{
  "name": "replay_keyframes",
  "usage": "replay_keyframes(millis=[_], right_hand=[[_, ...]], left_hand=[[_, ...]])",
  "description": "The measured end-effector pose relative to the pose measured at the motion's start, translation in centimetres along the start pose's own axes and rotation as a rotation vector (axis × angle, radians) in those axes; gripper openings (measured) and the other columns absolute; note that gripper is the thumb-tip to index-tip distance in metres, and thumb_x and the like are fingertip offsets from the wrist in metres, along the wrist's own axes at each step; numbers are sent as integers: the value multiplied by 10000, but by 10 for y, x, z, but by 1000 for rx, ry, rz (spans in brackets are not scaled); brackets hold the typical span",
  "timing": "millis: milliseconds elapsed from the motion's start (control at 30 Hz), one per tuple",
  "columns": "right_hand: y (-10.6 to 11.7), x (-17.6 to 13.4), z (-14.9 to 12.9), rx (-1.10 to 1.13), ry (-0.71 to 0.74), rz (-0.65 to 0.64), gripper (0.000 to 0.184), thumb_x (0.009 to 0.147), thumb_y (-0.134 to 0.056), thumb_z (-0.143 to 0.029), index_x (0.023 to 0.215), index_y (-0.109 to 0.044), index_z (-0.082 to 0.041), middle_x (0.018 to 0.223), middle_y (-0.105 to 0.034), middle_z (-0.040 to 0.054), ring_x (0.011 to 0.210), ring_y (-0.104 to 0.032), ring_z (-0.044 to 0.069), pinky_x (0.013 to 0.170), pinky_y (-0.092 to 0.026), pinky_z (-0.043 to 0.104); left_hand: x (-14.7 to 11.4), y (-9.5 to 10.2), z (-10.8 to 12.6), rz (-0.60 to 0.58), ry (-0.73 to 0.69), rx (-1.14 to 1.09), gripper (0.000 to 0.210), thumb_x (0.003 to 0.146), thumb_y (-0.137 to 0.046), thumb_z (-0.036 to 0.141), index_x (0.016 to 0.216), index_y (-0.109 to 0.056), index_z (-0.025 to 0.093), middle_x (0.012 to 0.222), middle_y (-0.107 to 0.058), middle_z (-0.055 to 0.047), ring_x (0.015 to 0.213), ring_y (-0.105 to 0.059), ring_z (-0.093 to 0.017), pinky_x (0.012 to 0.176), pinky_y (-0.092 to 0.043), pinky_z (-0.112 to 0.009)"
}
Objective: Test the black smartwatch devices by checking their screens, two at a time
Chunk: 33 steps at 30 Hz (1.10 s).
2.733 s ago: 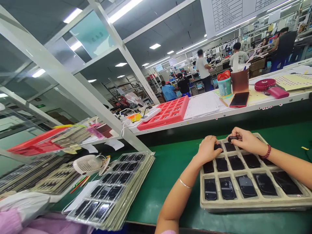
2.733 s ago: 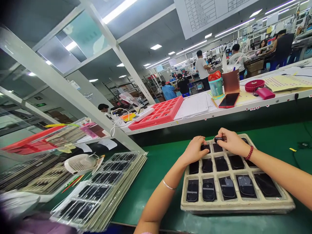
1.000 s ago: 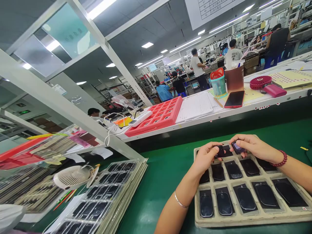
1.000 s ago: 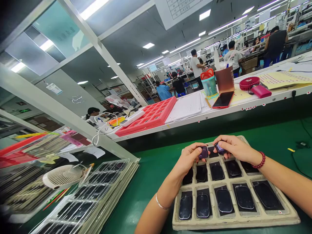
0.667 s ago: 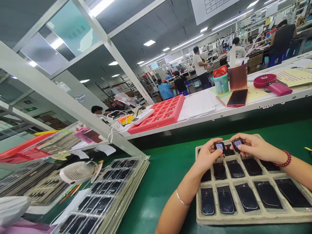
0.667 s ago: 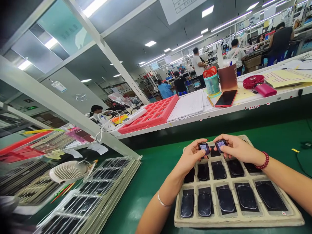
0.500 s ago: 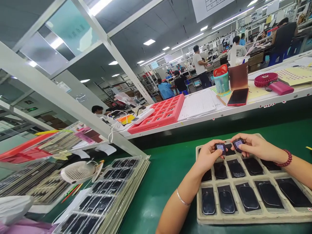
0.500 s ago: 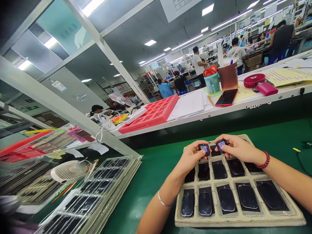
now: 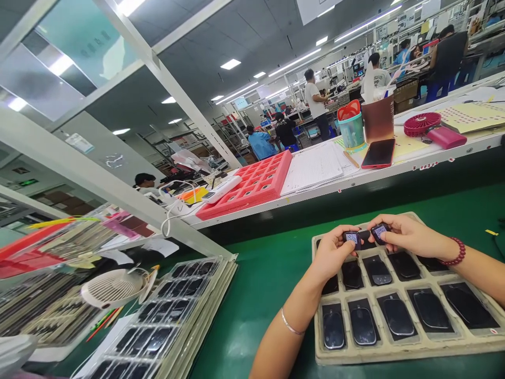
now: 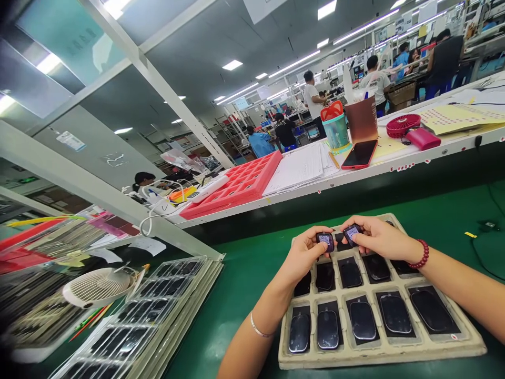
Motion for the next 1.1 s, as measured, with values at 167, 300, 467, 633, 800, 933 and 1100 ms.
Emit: replay_keyframes(millis=[167, 300, 467, 633, 800, 933, 1100], right_hand=[[1, 0, 0, 4, -9, 32, 395, 837, -744, -447, 1121, -701, -176, 864, -672, 30, 602, -573, 130, 551, -495, 268], [1, -1, 0, 21, 0, 31, 370, 835, -751, -416, 1119, -702, -184, 891, -691, 37, 590, -595, 130, 536, -501, 263], [0, -2, -2, 16, 27, 13, 350, 854, -735, -392, 1131, -699, -182, 938, -716, 58, 564, -638, 135, 514, -517, 265], [0, -1, -1, 7, 38, -2, 348, 886, -721, -428, 1132, -691, -184, 955, -720, 62, 583, -655, 138, 532, -533, 266], [3, 0, 0, 9, 30, 21, 438, 902, -663, -585, 1041, -704, -172, 841, -723, 60, 501, -589, 124, 470, -476, 259], [3, -2, -7, -87, 97, 46, 320, 878, -696, -417, 1105, -680, -192, 847, -729, 46, 622, -616, 165, 537, -499, 271], [-3, -3, -5, -66, 82, 3, 447, 814, -676, -297, 1250, -644, -204, 958, -731, 61, 749, -672, 208, 614, -544, 297]], left_hand=[[0, 0, 0, 1, 2, -8, 341, 741, -714, 215, 1074, -696, 143, 931, -687, -57, 777, -602, -140, 658, -543, -246], [1, -1, 0, -4, -2, -20, 337, 736, -708, 210, 1065, -692, 141, 931, -694, -62, 785, -610, -147, 655, -541, -247], [2, -3, 0, -14, -10, -29, 332, 729, -700, 206, 1056, -692, 146, 878, -687, -52, 790, -625, -158, 653, -539, -251], [1, -3, 1, -14, -11, -52, 349, 722, -737, 227, 1060, -694, 148, 862, -683, -47, 803, -631, -164, 659, -538, -252], [0, -1, -5, -15, 55, -73, 384, 798, -738, 438, 1025, -692, 131, 856, -690, -65, 717, -610, -143, 611, -518, -250], [1, -1, -7, -16, 18, -63, 342, 765, -760, 314, 1047, -664, 144, 934, -699, -62, 759, -622, -134, 697, -532, -262], [2, 1, -5, 6, 2, -20, 366, 696, -741, 123, 1043, -630, 163, 942, -701, -41, 862, -648, -145, 768, -504, -240]])
Point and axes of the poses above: each hand's wrist, its own x-axis towards the middle knuckle, its own y-axis out of the back of the hand, z = x × y, the point moved 8 cm from there along x, towards the middle knuckle
